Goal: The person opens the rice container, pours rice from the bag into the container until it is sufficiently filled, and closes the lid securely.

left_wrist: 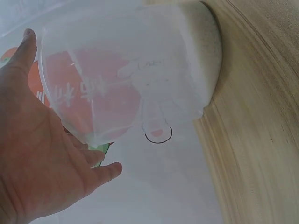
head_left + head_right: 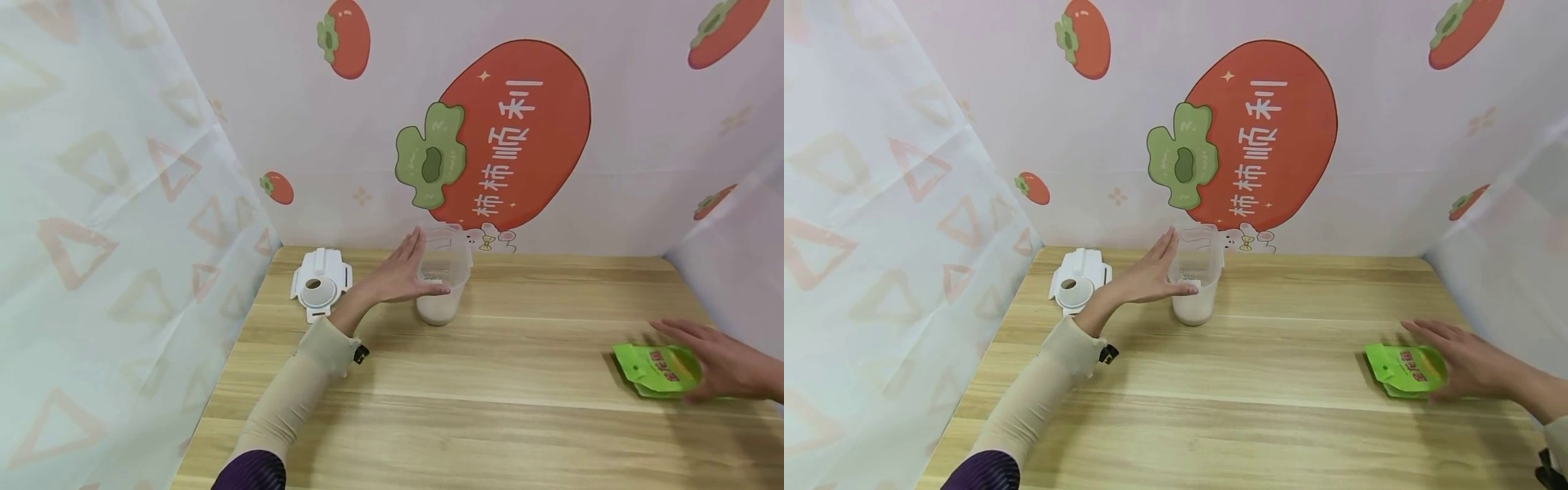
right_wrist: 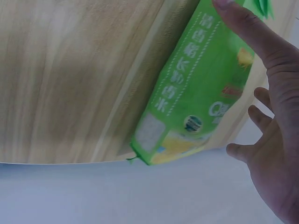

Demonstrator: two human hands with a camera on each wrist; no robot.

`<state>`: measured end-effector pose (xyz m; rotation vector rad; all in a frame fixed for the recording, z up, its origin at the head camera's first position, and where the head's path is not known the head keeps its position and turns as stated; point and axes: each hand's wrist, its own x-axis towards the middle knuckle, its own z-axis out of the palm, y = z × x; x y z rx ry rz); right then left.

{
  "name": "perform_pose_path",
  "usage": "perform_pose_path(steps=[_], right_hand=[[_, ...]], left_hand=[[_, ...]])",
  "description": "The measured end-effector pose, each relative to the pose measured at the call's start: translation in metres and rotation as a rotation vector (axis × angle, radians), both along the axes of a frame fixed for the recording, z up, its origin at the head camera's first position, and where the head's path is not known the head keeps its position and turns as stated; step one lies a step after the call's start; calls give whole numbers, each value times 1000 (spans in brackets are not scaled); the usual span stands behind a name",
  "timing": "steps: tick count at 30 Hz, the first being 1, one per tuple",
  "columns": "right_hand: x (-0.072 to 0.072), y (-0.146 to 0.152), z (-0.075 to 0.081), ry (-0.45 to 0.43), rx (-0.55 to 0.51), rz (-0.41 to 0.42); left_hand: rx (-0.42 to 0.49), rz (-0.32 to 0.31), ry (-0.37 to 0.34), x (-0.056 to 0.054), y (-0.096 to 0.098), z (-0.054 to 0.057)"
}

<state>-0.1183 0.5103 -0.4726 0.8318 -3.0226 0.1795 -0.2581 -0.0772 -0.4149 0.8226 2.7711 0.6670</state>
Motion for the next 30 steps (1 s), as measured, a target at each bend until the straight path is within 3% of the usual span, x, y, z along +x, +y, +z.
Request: perform_pose_path(steps=[7, 10, 12, 17, 19, 25, 28, 30], right_hand=[[6, 17, -16, 110, -20, 30], [6, 23, -20, 118, -1, 22], [6, 24, -19, 78, 20, 0], [6, 27, -13, -128, 37, -130], [7, 30, -17, -154, 30, -153], [9, 38, -38, 29, -81, -19], [6, 36, -38, 71, -67, 7], [3, 34, -34, 51, -48, -1]], left_hand=[[-1, -1, -4, 0, 1, -3], [-2, 3, -5, 1, 2, -2], [-2, 3, -5, 1, 2, -2], [1, 9, -3, 1, 1, -3], [0, 15, -4, 1, 1, -3], [2, 16, -19, 1, 1, -5], [9, 12, -19, 0, 1, -6], [13, 13, -16, 0, 1, -6]])
